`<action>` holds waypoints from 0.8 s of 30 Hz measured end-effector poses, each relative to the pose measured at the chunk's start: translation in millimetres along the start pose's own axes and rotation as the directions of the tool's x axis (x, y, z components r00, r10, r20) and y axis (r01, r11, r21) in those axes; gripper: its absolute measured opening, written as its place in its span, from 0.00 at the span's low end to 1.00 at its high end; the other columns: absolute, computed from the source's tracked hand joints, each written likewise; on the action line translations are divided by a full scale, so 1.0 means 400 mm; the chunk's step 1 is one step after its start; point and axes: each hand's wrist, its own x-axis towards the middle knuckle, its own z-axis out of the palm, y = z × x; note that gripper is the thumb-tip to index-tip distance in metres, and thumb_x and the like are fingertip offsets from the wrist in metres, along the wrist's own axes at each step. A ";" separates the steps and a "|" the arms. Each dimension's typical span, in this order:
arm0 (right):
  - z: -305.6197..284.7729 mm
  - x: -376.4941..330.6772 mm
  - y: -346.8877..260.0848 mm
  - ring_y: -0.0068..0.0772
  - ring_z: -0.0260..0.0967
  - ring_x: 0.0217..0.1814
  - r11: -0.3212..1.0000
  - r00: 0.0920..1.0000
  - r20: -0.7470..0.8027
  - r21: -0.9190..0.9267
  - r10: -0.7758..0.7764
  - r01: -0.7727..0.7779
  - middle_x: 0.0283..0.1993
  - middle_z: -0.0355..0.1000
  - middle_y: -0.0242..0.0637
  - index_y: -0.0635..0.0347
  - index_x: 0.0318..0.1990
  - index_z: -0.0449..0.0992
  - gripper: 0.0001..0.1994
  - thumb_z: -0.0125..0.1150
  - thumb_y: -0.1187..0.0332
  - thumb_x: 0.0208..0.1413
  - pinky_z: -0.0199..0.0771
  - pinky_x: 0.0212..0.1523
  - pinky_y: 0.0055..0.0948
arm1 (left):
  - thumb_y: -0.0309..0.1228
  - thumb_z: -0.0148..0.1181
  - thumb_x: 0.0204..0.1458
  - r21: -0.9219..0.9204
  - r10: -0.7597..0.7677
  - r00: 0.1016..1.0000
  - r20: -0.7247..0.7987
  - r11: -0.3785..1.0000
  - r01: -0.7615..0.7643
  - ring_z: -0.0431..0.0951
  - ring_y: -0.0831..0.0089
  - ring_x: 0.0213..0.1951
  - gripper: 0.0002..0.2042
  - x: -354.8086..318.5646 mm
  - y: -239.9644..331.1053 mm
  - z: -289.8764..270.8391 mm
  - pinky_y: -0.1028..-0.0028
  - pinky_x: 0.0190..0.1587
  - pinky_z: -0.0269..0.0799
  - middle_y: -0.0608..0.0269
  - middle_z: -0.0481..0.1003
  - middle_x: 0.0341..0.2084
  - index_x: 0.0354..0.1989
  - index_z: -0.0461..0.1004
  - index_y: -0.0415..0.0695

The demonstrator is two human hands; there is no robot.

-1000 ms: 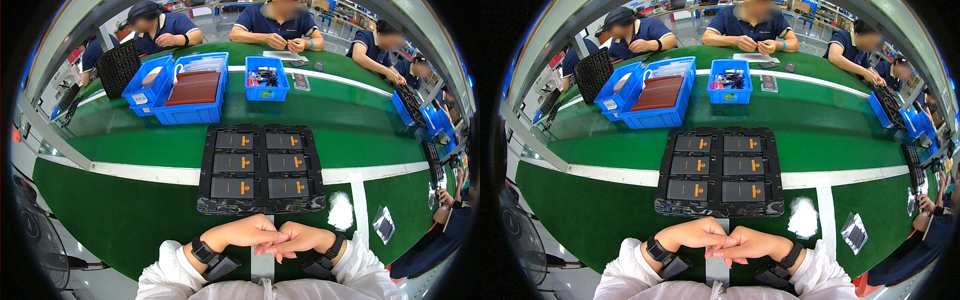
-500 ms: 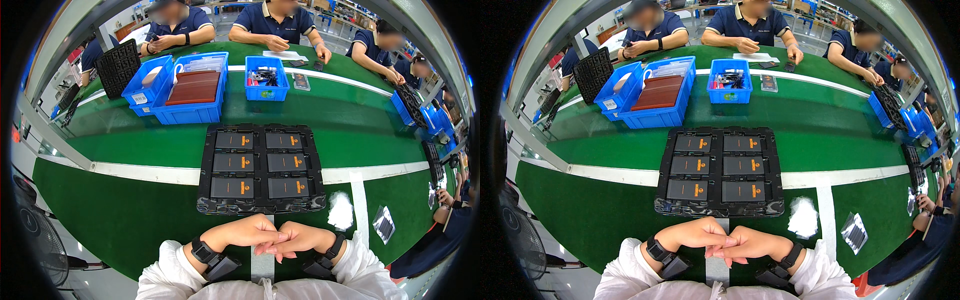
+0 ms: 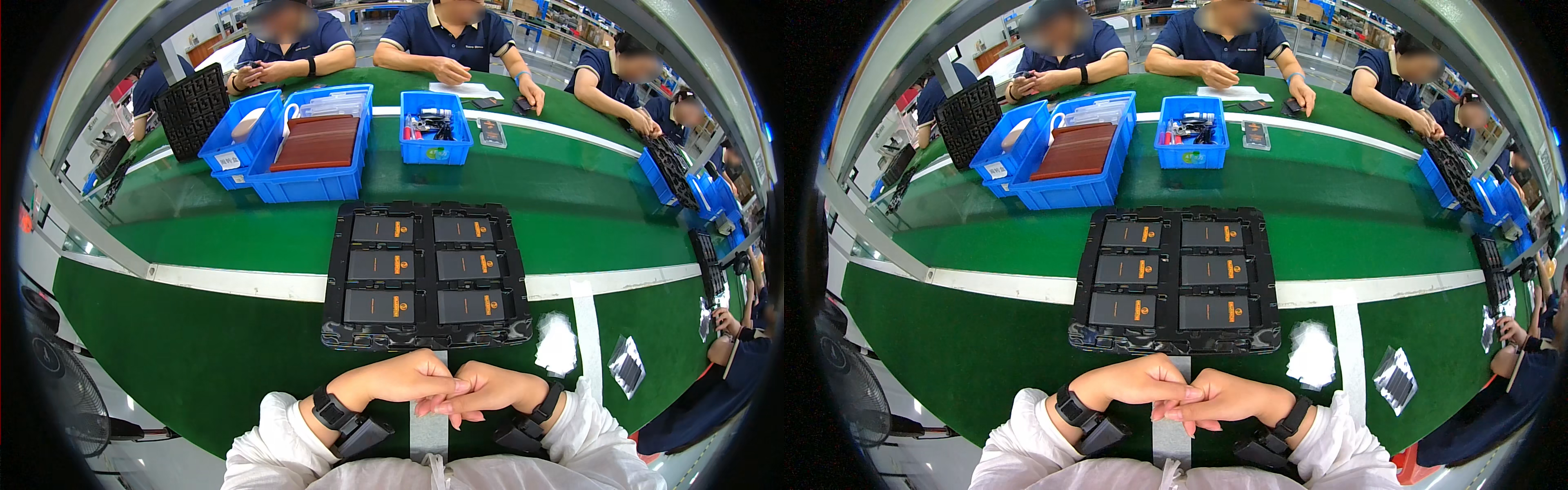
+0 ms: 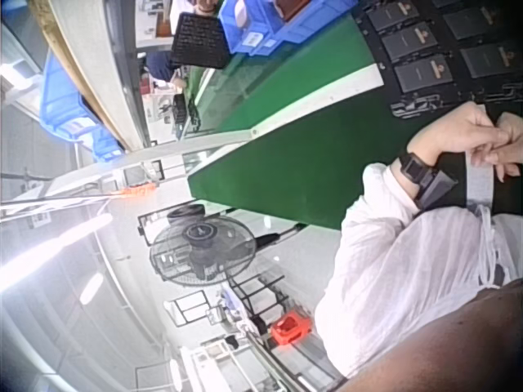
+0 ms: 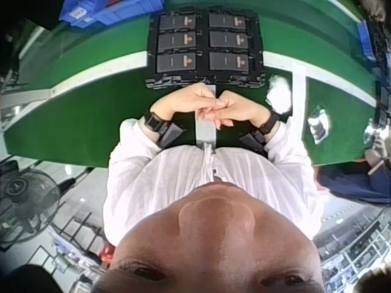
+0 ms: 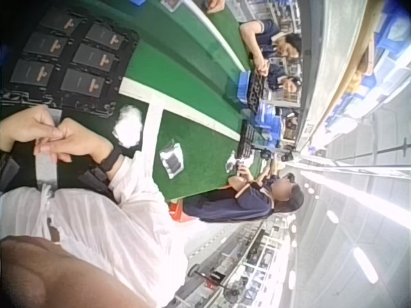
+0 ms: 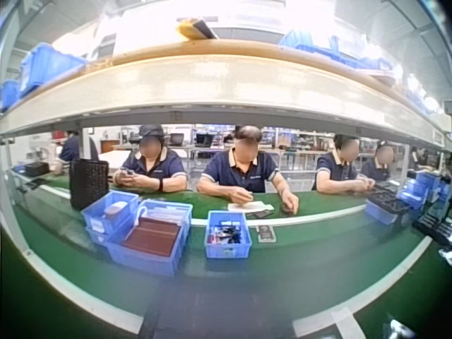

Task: Assembling electronic components on a factory production line.

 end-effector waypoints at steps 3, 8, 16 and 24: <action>0.006 0.001 -0.009 0.11 0.54 0.10 1.000 1.000 -0.016 0.019 -0.016 0.016 0.11 0.64 0.28 0.65 0.21 0.73 0.14 0.50 0.64 0.51 0.57 0.19 0.13 | 0.40 0.46 0.51 -0.005 0.001 1.000 0.003 1.000 -0.001 0.67 0.83 0.13 0.20 -0.001 0.000 -0.001 0.84 0.16 0.62 0.65 0.67 0.08 0.15 0.71 0.37; 0.003 0.000 -0.004 0.11 0.54 0.10 1.000 1.000 -0.012 -0.002 -0.010 0.010 0.12 0.64 0.28 0.64 0.21 0.73 0.14 0.49 0.64 0.52 0.56 0.17 0.14 | 0.40 0.46 0.51 0.002 -0.012 1.000 -0.001 1.000 0.012 0.67 0.83 0.12 0.20 0.000 0.001 0.000 0.84 0.16 0.62 0.65 0.67 0.08 0.14 0.71 0.38; 0.000 0.001 0.004 0.11 0.54 0.10 1.000 1.000 -0.007 0.004 -0.015 0.015 0.10 0.63 0.28 0.64 0.19 0.73 0.15 0.50 0.64 0.51 0.56 0.18 0.13 | 0.40 0.46 0.51 -0.004 -0.004 1.000 -0.005 1.000 0.004 0.67 0.82 0.12 0.21 -0.002 0.007 0.002 0.84 0.16 0.62 0.65 0.67 0.08 0.14 0.71 0.38; 0.000 0.001 0.002 0.11 0.54 0.10 1.000 1.000 -0.009 -0.008 -0.016 0.016 0.12 0.64 0.29 0.65 0.20 0.73 0.15 0.49 0.64 0.52 0.57 0.20 0.13 | 0.40 0.46 0.51 0.003 -0.008 1.000 -0.001 1.000 0.008 0.68 0.83 0.13 0.20 0.000 0.001 0.000 0.84 0.16 0.62 0.65 0.68 0.09 0.14 0.71 0.37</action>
